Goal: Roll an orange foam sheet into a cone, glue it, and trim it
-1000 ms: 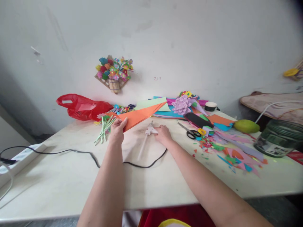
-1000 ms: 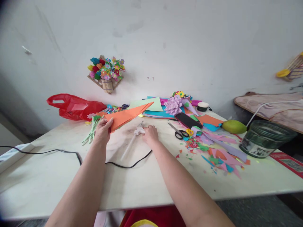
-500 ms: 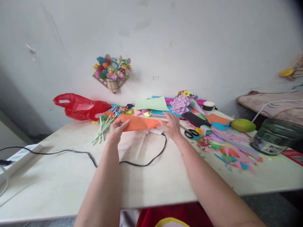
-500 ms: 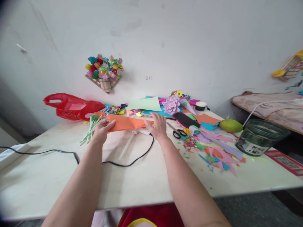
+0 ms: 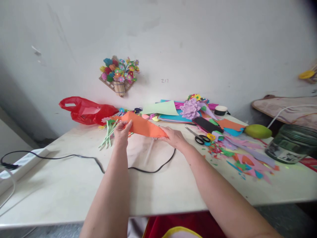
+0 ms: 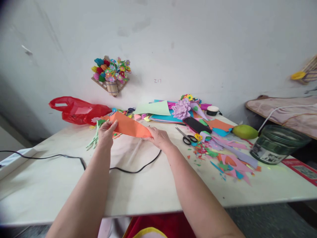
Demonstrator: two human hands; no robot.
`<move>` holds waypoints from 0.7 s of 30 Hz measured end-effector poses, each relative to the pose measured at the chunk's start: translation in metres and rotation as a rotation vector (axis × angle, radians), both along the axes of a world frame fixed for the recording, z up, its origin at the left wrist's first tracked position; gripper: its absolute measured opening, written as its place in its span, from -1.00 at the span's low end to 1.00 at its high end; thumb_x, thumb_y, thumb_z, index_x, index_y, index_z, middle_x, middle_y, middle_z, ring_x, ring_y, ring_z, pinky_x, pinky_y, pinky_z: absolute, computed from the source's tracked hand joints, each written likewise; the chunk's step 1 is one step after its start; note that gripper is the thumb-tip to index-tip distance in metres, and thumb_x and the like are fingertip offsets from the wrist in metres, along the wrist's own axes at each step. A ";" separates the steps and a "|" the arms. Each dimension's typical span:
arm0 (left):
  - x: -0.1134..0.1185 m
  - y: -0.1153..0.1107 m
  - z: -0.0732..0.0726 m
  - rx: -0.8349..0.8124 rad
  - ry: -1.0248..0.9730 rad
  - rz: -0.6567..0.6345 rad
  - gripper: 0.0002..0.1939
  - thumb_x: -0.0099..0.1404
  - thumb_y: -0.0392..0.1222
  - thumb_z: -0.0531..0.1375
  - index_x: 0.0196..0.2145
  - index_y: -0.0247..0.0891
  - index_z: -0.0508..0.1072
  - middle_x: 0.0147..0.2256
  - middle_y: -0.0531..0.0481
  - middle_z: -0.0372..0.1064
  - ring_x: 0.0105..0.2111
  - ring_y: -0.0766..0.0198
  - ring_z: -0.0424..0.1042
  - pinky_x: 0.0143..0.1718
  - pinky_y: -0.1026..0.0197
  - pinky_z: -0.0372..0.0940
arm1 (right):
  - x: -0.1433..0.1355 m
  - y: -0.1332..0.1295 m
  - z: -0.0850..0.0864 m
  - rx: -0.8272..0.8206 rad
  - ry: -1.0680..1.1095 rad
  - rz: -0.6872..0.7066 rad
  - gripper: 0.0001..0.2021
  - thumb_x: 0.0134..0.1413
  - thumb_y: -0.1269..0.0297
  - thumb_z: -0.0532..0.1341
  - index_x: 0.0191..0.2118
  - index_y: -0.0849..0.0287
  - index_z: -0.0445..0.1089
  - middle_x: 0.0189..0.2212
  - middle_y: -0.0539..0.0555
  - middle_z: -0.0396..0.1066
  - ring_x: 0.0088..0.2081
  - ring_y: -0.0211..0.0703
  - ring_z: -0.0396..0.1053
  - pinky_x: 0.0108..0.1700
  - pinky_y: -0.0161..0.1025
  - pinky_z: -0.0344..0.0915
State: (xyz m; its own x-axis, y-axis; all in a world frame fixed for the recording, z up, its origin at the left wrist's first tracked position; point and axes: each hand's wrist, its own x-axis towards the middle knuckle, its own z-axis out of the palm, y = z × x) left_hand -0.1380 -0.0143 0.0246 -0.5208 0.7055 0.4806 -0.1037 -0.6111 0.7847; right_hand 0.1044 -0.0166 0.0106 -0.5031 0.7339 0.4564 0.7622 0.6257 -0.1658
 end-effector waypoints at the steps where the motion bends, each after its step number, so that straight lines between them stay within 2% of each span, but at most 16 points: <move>1: 0.000 0.001 0.000 0.006 -0.016 0.016 -0.72 -0.19 -0.14 0.35 -0.55 -0.30 0.36 -0.49 0.08 0.35 -0.45 0.40 0.33 -0.32 0.30 0.23 | -0.003 -0.001 0.000 -0.007 -0.015 -0.004 -0.46 0.09 0.05 0.06 0.17 0.14 0.05 0.00 0.15 0.28 -0.06 -0.04 0.30 -0.18 -0.21 0.23; 4: 0.001 0.004 -0.001 0.027 -0.053 0.048 -0.72 -0.19 -0.13 0.34 -0.56 -0.30 0.34 -0.44 0.06 0.37 -0.40 0.38 0.33 -0.27 0.29 0.22 | -0.010 -0.005 0.001 -0.027 -0.055 -0.006 -0.39 0.07 0.02 0.07 0.20 0.16 -0.02 0.02 0.19 0.25 -0.07 -0.01 0.31 -0.21 -0.20 0.22; 7: 0.001 0.004 -0.002 0.027 -0.063 0.057 -0.71 -0.18 -0.12 0.34 -0.58 -0.30 0.33 -0.50 0.08 0.34 -0.44 0.40 0.31 -0.30 0.30 0.21 | -0.016 -0.008 0.000 -0.040 -0.072 -0.024 -0.34 0.02 0.02 0.12 0.19 0.18 -0.03 0.01 0.20 0.26 -0.08 0.01 0.31 -0.22 -0.20 0.22; 12: -0.002 0.002 -0.002 -0.024 -0.093 0.044 -0.69 -0.18 -0.10 0.34 -0.61 -0.32 0.29 -0.61 0.12 0.27 -0.58 0.45 0.25 -0.47 0.35 0.16 | -0.019 -0.007 -0.003 -0.015 -0.044 -0.023 -0.44 0.08 0.08 0.09 0.16 0.19 0.03 -0.01 0.18 0.29 -0.09 0.00 0.33 -0.22 -0.20 0.23; 16: -0.005 0.004 -0.004 -0.067 -0.099 0.095 -0.67 -0.19 -0.08 0.33 -0.59 -0.31 0.28 -0.63 0.14 0.22 -0.62 0.47 0.20 -0.55 0.37 0.12 | -0.018 -0.005 -0.004 -0.002 -0.002 -0.009 -0.49 0.12 0.08 0.04 0.15 0.18 0.06 -0.02 0.17 0.30 -0.08 -0.03 0.32 -0.18 -0.20 0.23; 19: -0.006 0.005 -0.005 -0.075 -0.079 0.142 -0.65 -0.17 -0.05 0.32 -0.58 -0.29 0.26 -0.59 0.13 0.22 -0.57 0.43 0.25 -0.49 0.34 0.19 | -0.018 -0.005 -0.004 -0.010 0.027 -0.003 -0.53 0.14 0.11 0.02 0.13 0.16 0.09 -0.01 0.16 0.31 -0.07 -0.04 0.32 -0.17 -0.20 0.23; 21: -0.003 0.005 -0.004 -0.030 -0.036 0.200 -0.65 -0.11 -0.01 0.29 -0.49 -0.28 0.28 -0.47 0.06 0.28 -0.43 0.37 0.33 -0.35 0.29 0.24 | -0.018 -0.006 -0.004 -0.020 0.064 0.000 -0.55 0.13 0.12 0.02 0.12 0.15 0.11 -0.01 0.15 0.31 -0.07 -0.05 0.32 -0.16 -0.21 0.23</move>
